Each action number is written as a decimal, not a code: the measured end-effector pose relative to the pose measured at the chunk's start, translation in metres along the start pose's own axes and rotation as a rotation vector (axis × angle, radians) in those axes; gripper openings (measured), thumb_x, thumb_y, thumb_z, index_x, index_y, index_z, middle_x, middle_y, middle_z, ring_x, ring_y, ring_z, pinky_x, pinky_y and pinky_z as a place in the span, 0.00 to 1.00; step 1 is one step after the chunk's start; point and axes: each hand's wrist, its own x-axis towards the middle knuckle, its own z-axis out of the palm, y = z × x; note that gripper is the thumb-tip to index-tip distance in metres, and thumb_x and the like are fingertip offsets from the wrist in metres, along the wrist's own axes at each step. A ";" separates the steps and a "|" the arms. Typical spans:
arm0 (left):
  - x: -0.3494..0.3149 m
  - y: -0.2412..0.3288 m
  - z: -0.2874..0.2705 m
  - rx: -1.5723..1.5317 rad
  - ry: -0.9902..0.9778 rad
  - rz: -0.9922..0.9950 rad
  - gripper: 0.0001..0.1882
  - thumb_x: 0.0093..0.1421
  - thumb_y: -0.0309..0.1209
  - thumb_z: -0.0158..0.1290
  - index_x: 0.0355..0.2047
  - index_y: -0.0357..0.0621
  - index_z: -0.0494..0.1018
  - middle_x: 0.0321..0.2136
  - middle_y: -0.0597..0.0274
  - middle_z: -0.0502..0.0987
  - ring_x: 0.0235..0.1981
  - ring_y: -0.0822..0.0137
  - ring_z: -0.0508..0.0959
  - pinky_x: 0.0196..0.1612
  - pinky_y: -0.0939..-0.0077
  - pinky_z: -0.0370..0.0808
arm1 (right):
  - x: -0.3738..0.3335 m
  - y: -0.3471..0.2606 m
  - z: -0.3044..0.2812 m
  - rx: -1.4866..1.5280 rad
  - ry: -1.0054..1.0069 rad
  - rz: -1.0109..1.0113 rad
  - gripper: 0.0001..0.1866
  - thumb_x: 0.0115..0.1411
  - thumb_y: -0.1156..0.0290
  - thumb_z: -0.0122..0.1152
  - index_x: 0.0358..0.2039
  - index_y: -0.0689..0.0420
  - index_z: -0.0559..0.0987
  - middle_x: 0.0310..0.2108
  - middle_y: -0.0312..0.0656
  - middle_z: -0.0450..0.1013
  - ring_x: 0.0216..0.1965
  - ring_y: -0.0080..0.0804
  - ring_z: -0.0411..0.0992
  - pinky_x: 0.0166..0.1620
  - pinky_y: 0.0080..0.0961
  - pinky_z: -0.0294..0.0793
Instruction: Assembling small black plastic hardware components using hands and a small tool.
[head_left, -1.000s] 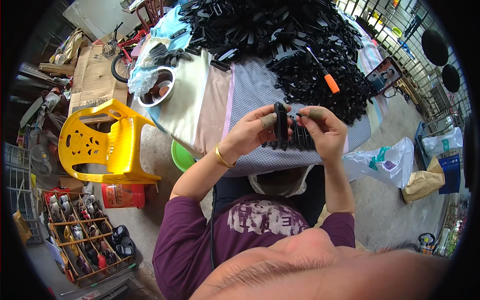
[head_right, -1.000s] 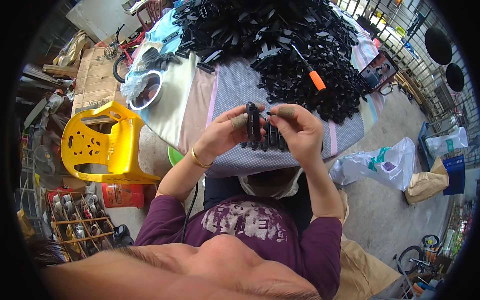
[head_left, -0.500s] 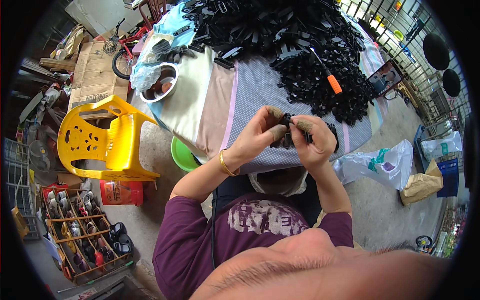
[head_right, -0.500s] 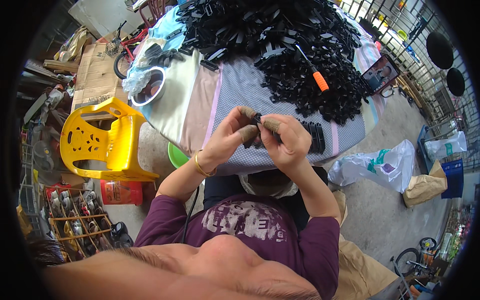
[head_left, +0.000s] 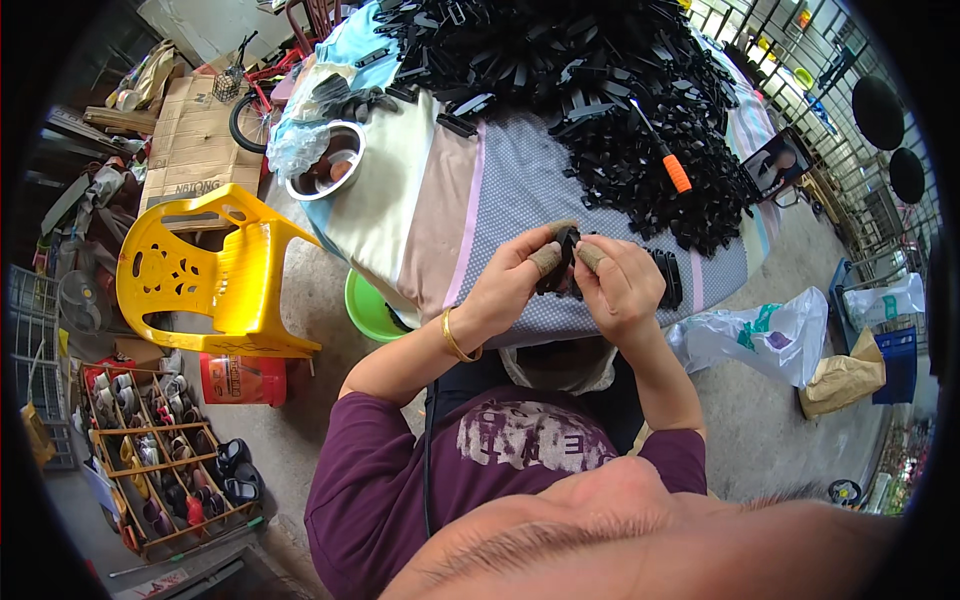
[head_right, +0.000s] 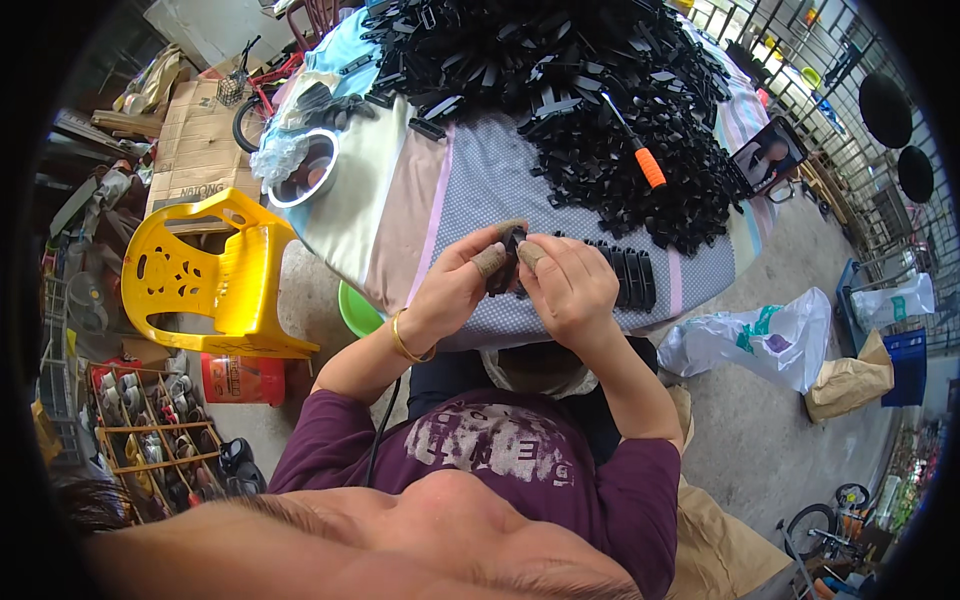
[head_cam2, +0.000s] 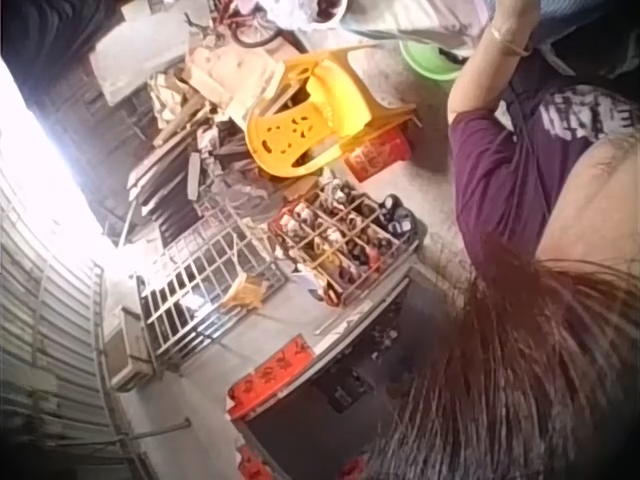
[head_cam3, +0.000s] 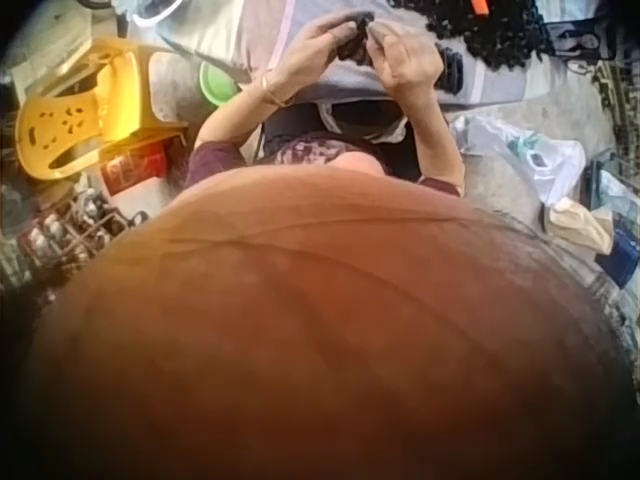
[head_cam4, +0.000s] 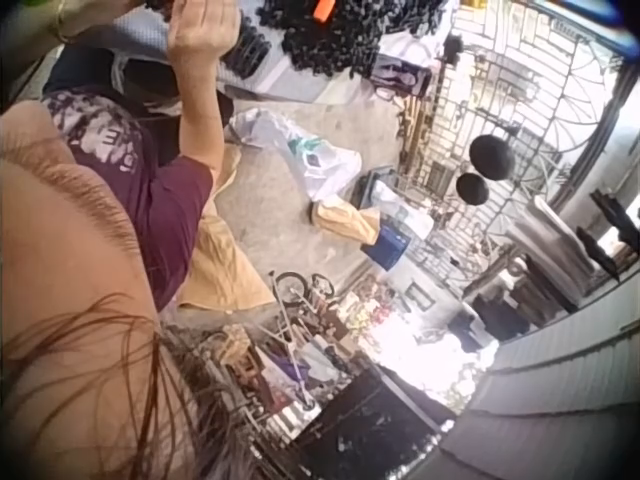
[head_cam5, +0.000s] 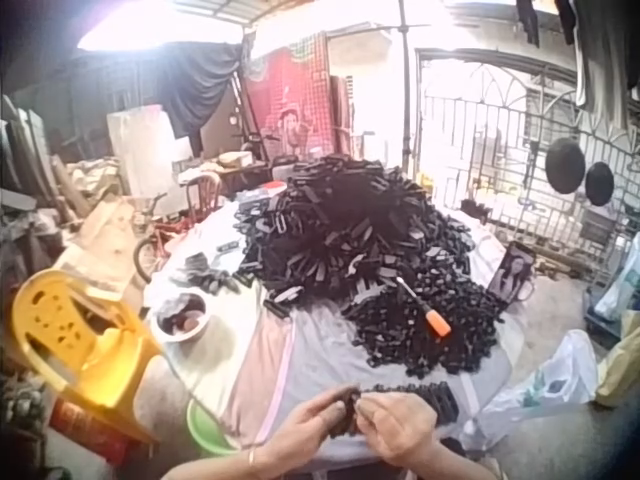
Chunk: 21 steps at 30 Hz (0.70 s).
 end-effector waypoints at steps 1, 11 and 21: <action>0.000 0.000 0.001 0.000 -0.001 0.000 0.18 0.64 0.25 0.39 0.53 0.34 0.62 0.33 0.67 0.70 0.30 0.77 0.69 0.35 0.84 0.68 | 0.000 -0.001 -0.001 -0.001 0.001 0.000 0.08 0.43 0.81 0.63 0.27 0.62 0.76 0.30 0.44 0.75 0.28 0.37 0.74 0.30 0.26 0.74; -0.003 -0.007 0.001 -0.019 0.027 0.014 0.19 0.63 0.27 0.44 0.54 0.34 0.62 0.43 0.63 0.72 0.42 0.75 0.72 0.46 0.80 0.70 | -0.003 -0.005 -0.004 -0.052 -0.034 0.006 0.09 0.43 0.80 0.63 0.28 0.62 0.76 0.30 0.42 0.74 0.28 0.37 0.73 0.31 0.26 0.72; -0.001 -0.004 -0.009 0.117 0.122 0.098 0.17 0.61 0.24 0.48 0.50 0.35 0.67 0.38 0.65 0.74 0.36 0.78 0.72 0.40 0.84 0.71 | 0.000 -0.015 -0.003 0.027 -0.245 0.069 0.15 0.53 0.68 0.59 0.35 0.69 0.75 0.35 0.47 0.69 0.33 0.42 0.69 0.36 0.32 0.70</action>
